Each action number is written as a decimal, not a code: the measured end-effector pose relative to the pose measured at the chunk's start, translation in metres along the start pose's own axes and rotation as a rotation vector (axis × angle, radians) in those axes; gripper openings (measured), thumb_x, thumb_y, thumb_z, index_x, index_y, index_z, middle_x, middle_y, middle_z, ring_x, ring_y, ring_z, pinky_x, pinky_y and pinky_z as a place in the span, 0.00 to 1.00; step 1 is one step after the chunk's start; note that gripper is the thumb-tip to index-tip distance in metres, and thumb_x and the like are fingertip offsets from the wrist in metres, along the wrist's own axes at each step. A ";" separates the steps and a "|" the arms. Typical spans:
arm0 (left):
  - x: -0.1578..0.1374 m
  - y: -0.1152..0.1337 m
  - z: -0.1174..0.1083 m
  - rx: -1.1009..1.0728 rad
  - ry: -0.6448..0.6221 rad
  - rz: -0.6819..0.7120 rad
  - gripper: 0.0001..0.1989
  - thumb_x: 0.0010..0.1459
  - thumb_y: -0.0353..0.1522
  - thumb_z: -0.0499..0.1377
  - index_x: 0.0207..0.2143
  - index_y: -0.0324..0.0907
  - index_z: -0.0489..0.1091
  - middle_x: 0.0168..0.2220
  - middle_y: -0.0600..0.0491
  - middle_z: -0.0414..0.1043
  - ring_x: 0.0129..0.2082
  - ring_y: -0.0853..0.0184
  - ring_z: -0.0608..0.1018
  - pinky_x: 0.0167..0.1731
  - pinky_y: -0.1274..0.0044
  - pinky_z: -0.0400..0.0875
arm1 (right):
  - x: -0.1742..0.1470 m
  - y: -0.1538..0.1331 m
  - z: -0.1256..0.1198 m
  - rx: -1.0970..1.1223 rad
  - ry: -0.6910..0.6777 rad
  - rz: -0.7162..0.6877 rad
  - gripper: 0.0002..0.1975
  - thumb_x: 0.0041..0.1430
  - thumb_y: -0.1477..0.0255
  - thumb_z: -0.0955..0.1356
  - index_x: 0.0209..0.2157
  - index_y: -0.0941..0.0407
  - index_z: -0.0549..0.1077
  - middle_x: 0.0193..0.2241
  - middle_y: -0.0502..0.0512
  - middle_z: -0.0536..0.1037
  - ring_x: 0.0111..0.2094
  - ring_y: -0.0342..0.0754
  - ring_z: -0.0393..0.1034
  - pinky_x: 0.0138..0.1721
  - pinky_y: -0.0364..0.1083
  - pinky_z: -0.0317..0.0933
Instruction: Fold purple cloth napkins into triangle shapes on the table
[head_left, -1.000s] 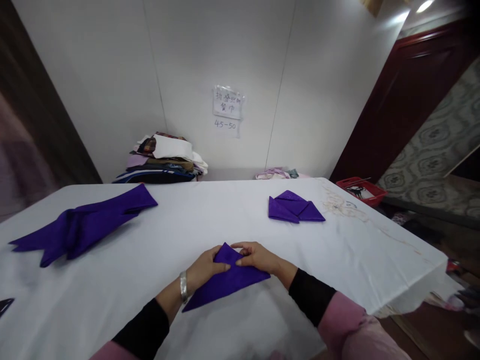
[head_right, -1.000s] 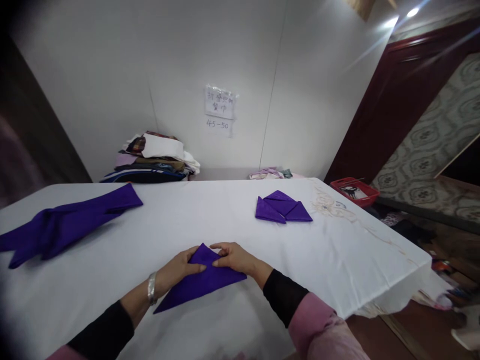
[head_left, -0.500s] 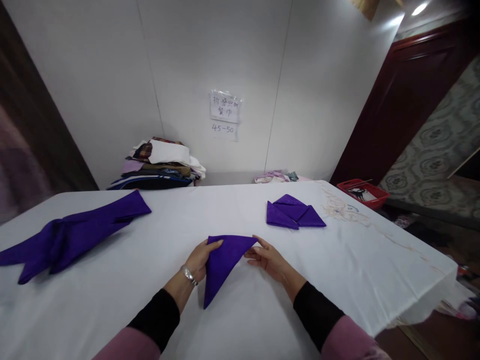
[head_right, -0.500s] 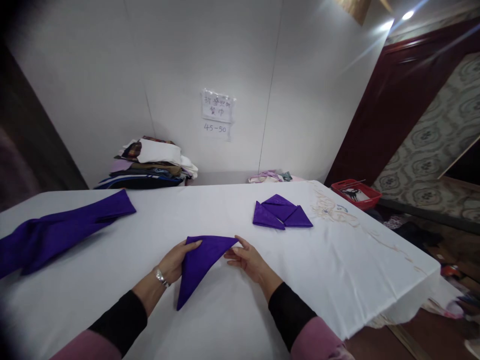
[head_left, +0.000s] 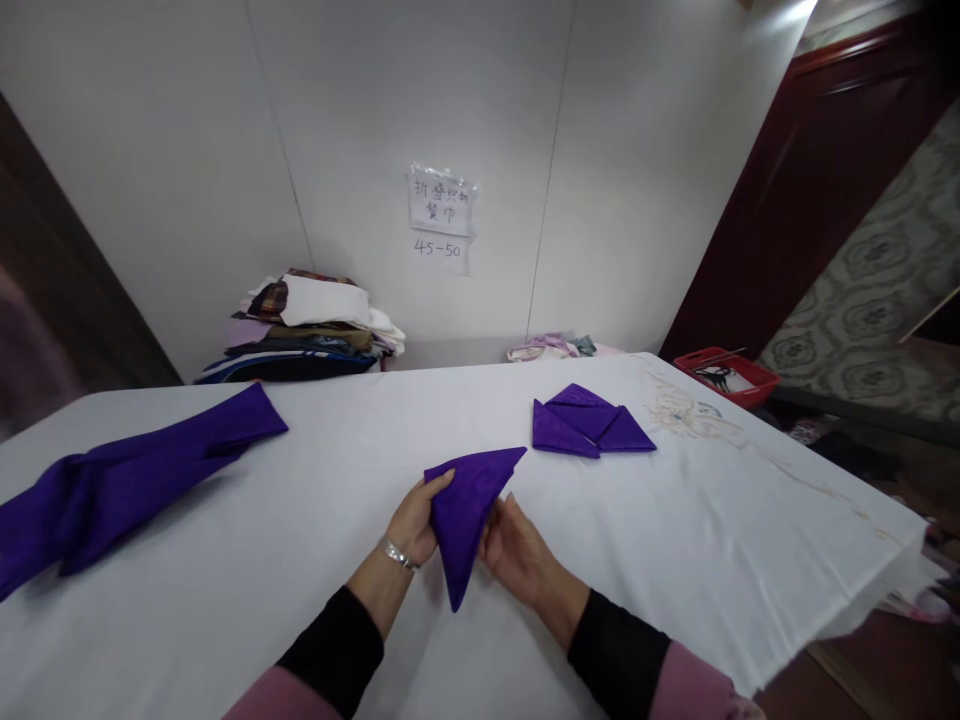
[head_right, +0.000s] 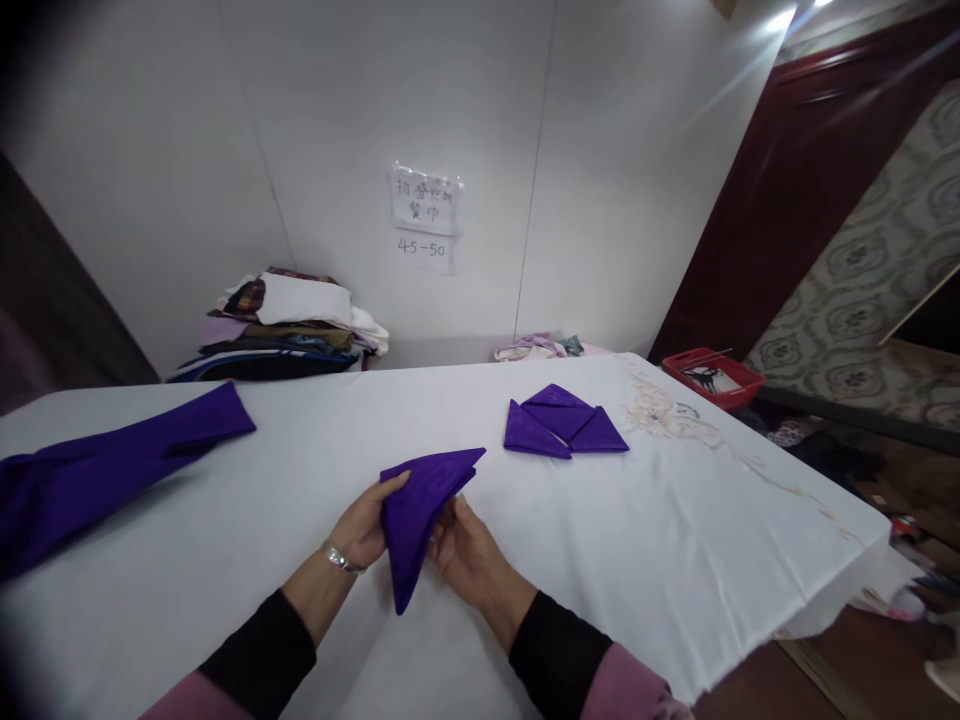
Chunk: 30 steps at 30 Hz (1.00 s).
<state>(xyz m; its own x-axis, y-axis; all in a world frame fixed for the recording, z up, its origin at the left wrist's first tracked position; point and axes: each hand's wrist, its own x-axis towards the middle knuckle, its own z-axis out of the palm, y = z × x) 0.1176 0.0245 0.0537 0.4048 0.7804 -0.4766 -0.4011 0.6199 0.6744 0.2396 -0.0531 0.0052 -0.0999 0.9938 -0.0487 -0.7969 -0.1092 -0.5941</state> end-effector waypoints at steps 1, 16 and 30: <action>0.003 -0.002 -0.001 -0.001 0.017 0.021 0.08 0.49 0.26 0.60 0.35 0.34 0.69 0.23 0.48 0.76 0.21 0.64 0.78 0.25 0.74 0.75 | 0.001 -0.004 0.003 -0.038 0.022 -0.053 0.16 0.53 0.58 0.68 0.40 0.52 0.71 0.38 0.52 0.74 0.37 0.46 0.66 0.40 0.45 0.60; 0.025 -0.028 -0.011 0.096 0.181 0.206 0.13 0.42 0.29 0.65 0.34 0.37 0.71 0.26 0.49 0.77 0.24 0.65 0.78 0.27 0.75 0.74 | 0.017 -0.003 -0.004 -0.445 0.262 -0.148 0.22 0.46 0.66 0.72 0.45 0.52 0.67 0.35 0.53 0.77 0.32 0.49 0.71 0.29 0.46 0.64; 0.040 -0.064 -0.068 0.995 0.086 0.627 0.17 0.52 0.44 0.55 0.40 0.45 0.70 0.35 0.52 0.76 0.36 0.63 0.77 0.38 0.73 0.72 | 0.155 -0.138 -0.061 -0.517 0.524 -0.422 0.15 0.39 0.78 0.67 0.33 0.53 0.66 0.23 0.45 0.72 0.23 0.42 0.67 0.25 0.43 0.64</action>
<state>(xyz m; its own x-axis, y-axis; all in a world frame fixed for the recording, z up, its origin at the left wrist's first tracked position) 0.1037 0.0218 -0.0475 0.2926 0.9526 0.0838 0.3232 -0.1810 0.9288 0.3703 0.1177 0.0305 0.5352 0.8442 -0.0301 -0.3201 0.1697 -0.9320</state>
